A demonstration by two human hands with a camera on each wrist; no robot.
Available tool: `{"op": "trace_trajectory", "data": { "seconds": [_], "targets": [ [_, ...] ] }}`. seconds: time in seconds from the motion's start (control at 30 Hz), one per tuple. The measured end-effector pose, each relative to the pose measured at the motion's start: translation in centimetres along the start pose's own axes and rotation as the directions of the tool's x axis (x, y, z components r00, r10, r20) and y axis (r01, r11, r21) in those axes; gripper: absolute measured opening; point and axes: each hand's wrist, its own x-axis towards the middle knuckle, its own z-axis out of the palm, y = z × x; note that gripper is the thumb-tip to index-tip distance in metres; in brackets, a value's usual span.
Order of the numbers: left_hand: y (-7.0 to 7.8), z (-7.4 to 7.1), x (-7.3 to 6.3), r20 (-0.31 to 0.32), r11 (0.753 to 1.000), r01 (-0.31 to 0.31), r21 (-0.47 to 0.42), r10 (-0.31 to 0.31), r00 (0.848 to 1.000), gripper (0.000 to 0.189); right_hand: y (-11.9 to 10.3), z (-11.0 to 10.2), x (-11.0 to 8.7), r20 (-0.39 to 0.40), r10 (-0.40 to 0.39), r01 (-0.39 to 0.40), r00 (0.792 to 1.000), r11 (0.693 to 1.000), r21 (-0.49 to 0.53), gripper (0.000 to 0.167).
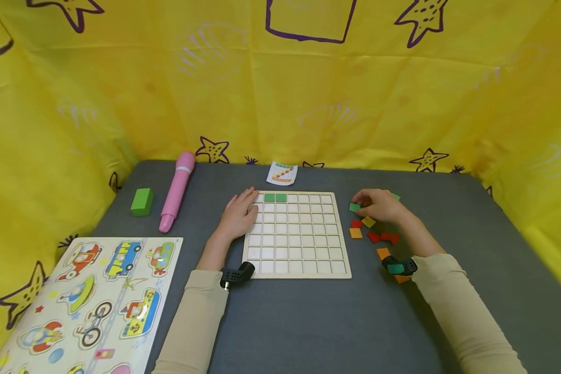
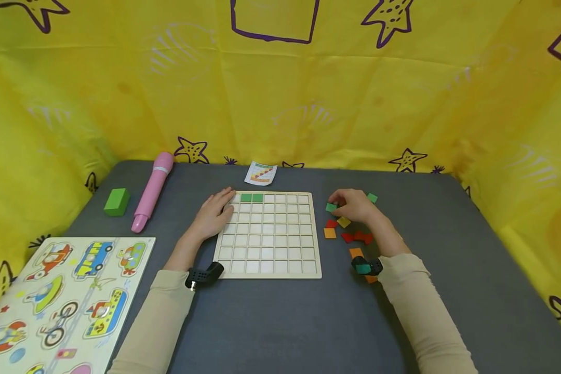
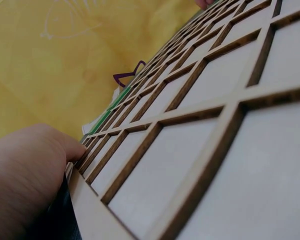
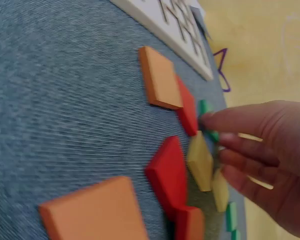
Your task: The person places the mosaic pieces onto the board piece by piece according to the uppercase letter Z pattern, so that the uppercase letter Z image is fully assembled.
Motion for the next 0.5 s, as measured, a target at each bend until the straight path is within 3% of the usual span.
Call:
{"op": "trace_trajectory", "data": {
  "seconds": [0.13,0.33,0.5],
  "targets": [
    [0.2,0.0,0.0,-0.001,1.000,-0.002,-0.003,0.002,1.000,0.049,0.2,0.6,0.2,-0.069,0.021,-0.021,0.997,1.000,0.010,0.030],
    [0.3,-0.1,-0.1,-0.004,1.000,0.004,0.009,-0.004,1.000,0.050,0.4,0.9,0.4,-0.103,0.018,-0.018,0.995,1.000,-0.003,0.028],
    [0.2,-0.1,-0.2,-0.006,1.000,0.001,0.014,-0.001,1.000,0.050,-0.4,1.4,0.9,-0.144,0.036,-0.027,0.989,0.998,0.064,0.026]
  ]
}}
